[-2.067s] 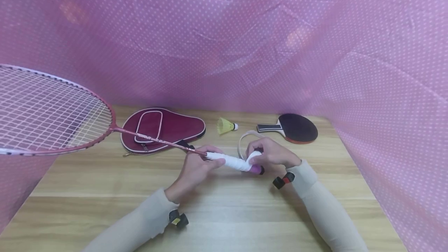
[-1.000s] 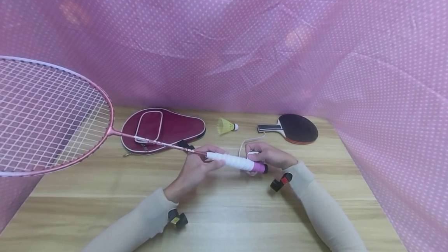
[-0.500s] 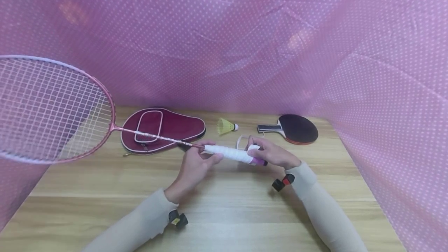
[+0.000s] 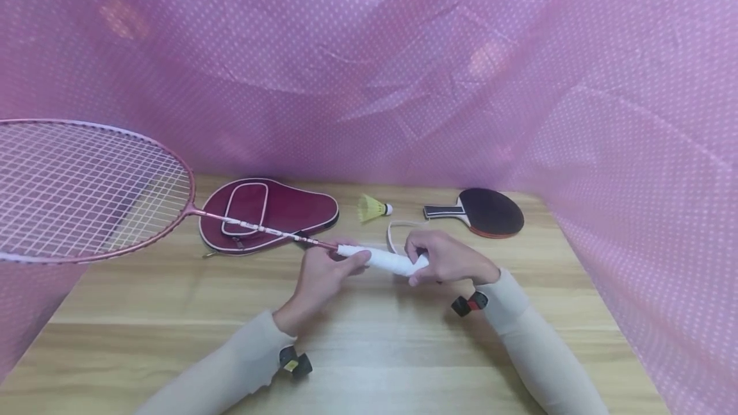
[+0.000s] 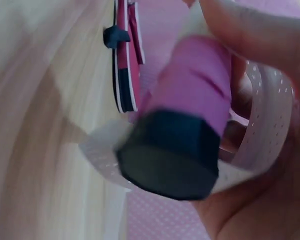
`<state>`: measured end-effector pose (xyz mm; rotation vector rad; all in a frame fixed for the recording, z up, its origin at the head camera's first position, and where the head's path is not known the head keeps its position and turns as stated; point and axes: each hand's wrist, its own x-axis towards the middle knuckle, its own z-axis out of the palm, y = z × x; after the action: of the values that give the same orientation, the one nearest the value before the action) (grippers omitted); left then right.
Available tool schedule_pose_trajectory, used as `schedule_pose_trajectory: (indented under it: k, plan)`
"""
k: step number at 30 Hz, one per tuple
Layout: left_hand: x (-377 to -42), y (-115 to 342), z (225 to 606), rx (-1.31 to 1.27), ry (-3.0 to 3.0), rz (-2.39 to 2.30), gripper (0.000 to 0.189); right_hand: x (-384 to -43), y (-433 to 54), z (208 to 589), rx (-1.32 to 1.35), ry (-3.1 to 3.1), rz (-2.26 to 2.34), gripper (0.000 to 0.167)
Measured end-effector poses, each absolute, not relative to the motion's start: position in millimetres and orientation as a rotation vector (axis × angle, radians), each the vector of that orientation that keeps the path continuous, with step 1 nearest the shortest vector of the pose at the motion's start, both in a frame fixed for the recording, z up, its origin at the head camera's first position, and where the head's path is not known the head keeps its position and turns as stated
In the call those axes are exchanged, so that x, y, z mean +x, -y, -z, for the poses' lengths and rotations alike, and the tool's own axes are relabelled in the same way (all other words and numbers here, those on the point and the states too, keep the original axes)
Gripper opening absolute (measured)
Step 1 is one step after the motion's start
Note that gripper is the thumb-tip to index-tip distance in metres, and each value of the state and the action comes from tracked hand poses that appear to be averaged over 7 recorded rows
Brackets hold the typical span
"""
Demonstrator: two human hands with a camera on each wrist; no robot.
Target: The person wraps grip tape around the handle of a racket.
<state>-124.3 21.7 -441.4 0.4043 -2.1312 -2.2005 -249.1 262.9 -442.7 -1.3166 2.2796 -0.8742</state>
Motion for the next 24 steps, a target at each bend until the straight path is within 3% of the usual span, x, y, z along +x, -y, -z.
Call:
schedule_pose_trajectory:
  k: [9,15,24]
  plan:
    - [-132,-23,439,0.433,2.205,2.199,0.029,-264,-284,435,-1.165,-2.176,0.869,0.03]
    - [-137,-32,436,0.329,2.242,2.191,0.027,-272,-305,440,-0.998,-2.069,1.062,0.013]
    - [-135,-42,435,0.329,2.252,2.238,0.029,-268,-326,451,-0.845,-1.955,1.344,0.015]
